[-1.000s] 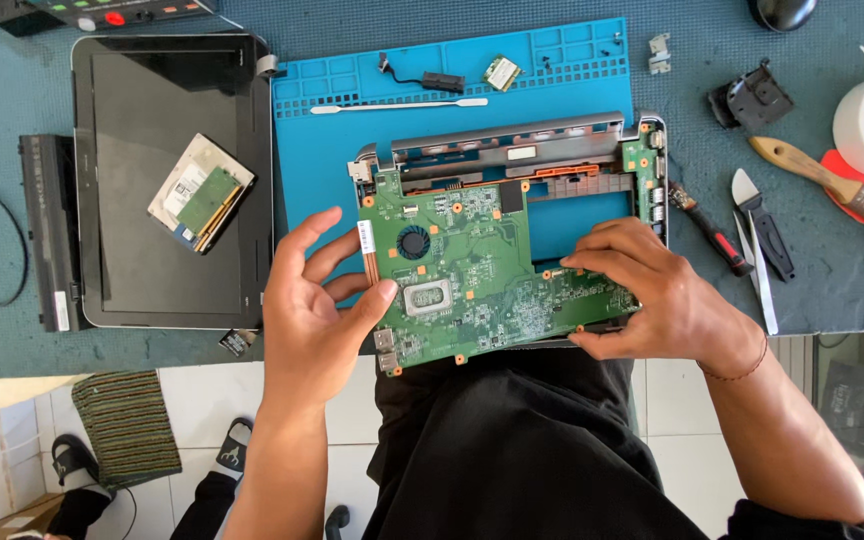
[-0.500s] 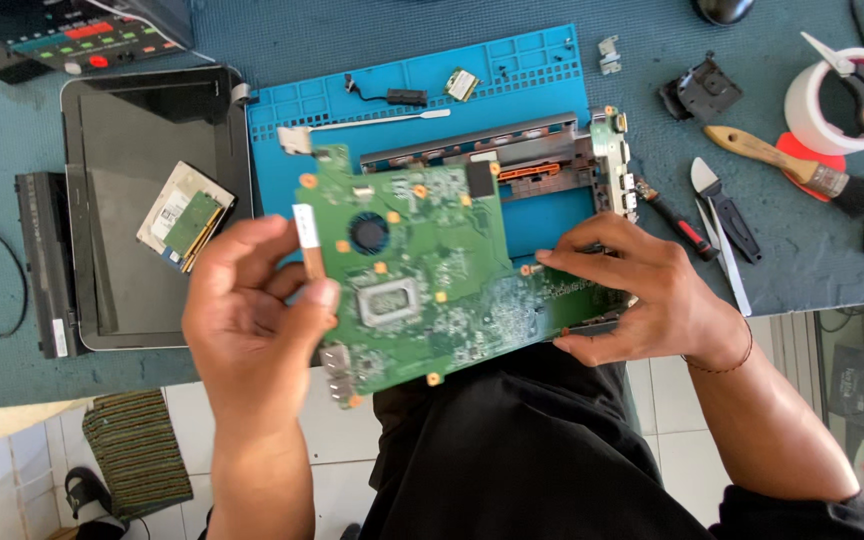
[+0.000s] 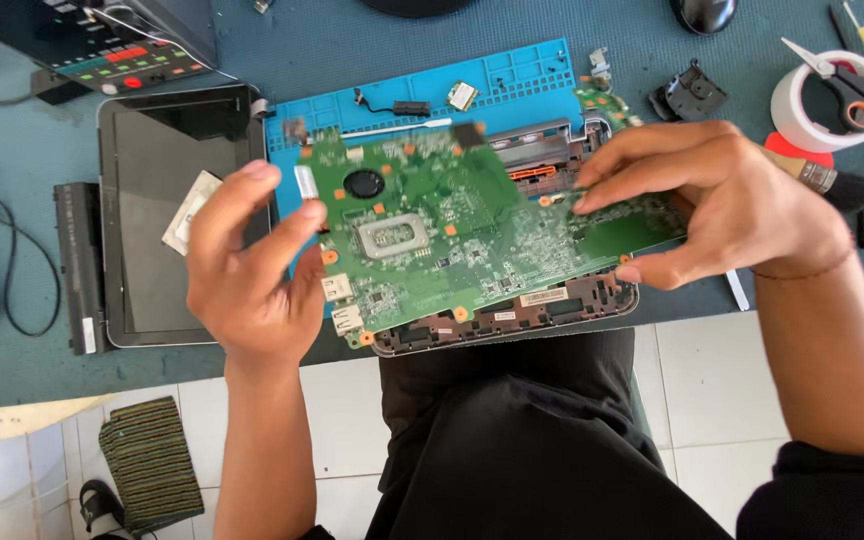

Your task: The person removes screws from a laptop motherboard using a screwdriver and a plastic spudger. They lift the motherboard out of the laptop chassis and place it on a blue mat. The person then uses a screwdriver to remove screws from the cooling fan and heatsink, detaching them from the board.

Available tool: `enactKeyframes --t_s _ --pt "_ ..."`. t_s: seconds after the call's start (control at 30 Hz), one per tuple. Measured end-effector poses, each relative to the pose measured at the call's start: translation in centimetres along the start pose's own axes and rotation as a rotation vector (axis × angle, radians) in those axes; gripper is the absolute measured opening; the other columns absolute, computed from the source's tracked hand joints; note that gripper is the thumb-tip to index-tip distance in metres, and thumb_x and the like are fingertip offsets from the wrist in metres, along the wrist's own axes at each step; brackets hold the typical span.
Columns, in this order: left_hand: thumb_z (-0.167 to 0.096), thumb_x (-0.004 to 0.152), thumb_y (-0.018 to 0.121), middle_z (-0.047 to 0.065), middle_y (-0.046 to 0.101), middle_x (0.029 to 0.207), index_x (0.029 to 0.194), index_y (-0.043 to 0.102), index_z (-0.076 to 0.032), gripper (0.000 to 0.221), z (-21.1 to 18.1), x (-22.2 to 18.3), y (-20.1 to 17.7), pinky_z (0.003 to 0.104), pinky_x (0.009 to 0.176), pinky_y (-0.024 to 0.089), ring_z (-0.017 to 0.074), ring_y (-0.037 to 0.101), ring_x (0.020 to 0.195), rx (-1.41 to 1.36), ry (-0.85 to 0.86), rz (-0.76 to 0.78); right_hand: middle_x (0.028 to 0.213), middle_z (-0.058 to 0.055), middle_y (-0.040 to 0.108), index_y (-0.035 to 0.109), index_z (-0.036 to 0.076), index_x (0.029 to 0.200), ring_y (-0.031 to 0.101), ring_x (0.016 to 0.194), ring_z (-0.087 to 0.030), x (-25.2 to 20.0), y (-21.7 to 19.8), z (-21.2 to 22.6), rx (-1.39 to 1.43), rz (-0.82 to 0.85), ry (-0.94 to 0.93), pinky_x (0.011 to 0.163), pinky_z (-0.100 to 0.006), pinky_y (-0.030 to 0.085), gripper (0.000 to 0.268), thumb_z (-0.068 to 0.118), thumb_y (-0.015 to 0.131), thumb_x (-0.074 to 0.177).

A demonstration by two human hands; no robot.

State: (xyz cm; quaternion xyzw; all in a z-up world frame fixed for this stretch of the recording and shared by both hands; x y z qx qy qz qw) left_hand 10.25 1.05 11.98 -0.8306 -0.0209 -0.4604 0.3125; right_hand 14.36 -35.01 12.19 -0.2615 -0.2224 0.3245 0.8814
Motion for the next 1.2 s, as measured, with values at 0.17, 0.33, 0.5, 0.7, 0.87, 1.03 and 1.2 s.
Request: enactKeyframes --t_s 0.17,0.33,0.5,0.7,0.87,1.03,1.2 --pt "0.008 0.109 0.057 0.022 0.060 0.133 0.120 0.071 -0.004 0.021 -0.7 1.1 -0.1 0.060 0.104 0.066 0.0461 0.063 0.124 -0.023 0.158 0.041 0.121 -0.016 0.071 0.075 0.005 0.112 0.074 0.102 -0.025 0.5 -1.7 2.4 -0.086 0.027 -0.029 0.087 -0.037 0.060 0.056 0.029 0.090 0.065" --pt "-0.005 0.107 0.056 0.024 0.073 0.113 0.105 0.069 0.000 0.014 -2.4 1.6 -0.5 0.058 0.109 0.054 0.0460 0.071 0.112 -0.082 0.178 -0.020 0.134 -0.008 0.076 0.072 0.009 0.127 0.073 0.129 -0.024 1.1 -4.5 3.1 0.100 0.236 0.108 0.106 -0.040 0.061 0.064 0.032 0.084 0.069" --pt "-0.028 0.103 0.064 -0.001 0.035 0.059 0.095 0.060 0.003 0.033 -0.5 -1.6 -0.4 0.029 0.056 0.027 0.0082 0.030 0.060 -0.082 -0.536 -0.115 0.131 -0.042 0.065 0.058 -0.008 0.128 0.074 0.121 -0.056 -0.2 -6.1 -0.4 0.950 0.195 -0.078 0.092 -0.053 0.069 0.075 0.064 0.075 0.114" --pt "-0.026 0.102 0.064 0.009 0.061 0.075 0.107 0.065 0.002 0.029 0.7 -4.8 2.3 0.037 0.057 0.055 0.0160 0.060 0.065 -0.480 -0.900 0.021 0.128 -0.042 0.066 0.039 -0.014 0.145 0.071 0.118 -0.054 -0.1 -2.4 -2.9 1.358 0.214 -0.029 0.086 -0.056 0.069 0.090 0.057 0.085 0.113" --pt "-0.033 0.092 0.072 0.009 0.071 0.095 0.123 0.067 0.004 0.048 1.9 -8.2 3.9 0.037 0.077 0.056 0.0152 0.065 0.089 -0.468 -1.139 0.061 0.126 -0.041 0.063 0.047 -0.009 0.141 0.065 0.106 -0.069 -1.7 1.0 -7.3 1.404 -0.190 0.253 0.078 -0.064 0.065 0.079 0.044 0.084 0.095" --pt "-0.036 0.088 0.074 0.008 0.074 0.115 0.136 0.065 -0.001 0.060 1.6 -10.2 4.7 0.035 0.087 0.060 0.0176 0.069 0.111 -0.488 -1.291 0.069 0.117 -0.025 0.064 0.054 0.009 0.133 0.070 0.093 -0.060 -3.0 3.7 -11.1 1.046 -0.480 0.635 0.070 -0.057 0.063 0.040 0.038 0.053 0.105" --pt "-0.027 0.089 0.074 0.018 0.059 0.144 0.152 0.042 0.000 0.076 0.2 -10.3 4.4 0.051 0.121 0.057 0.0367 0.060 0.137 -0.557 -1.267 0.162 0.105 -0.010 0.059 0.056 0.007 0.123 0.066 0.099 -0.028 -3.2 5.0 -10.4 0.799 -0.599 0.727 0.074 -0.051 0.068 0.017 0.015 0.046 0.112"
Point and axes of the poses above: each hand's wrist, its own x-axis towards the middle knuckle, its own y-axis out of the palm, z = x × y, the point moved 4 cm from there along x, towards the middle knuckle
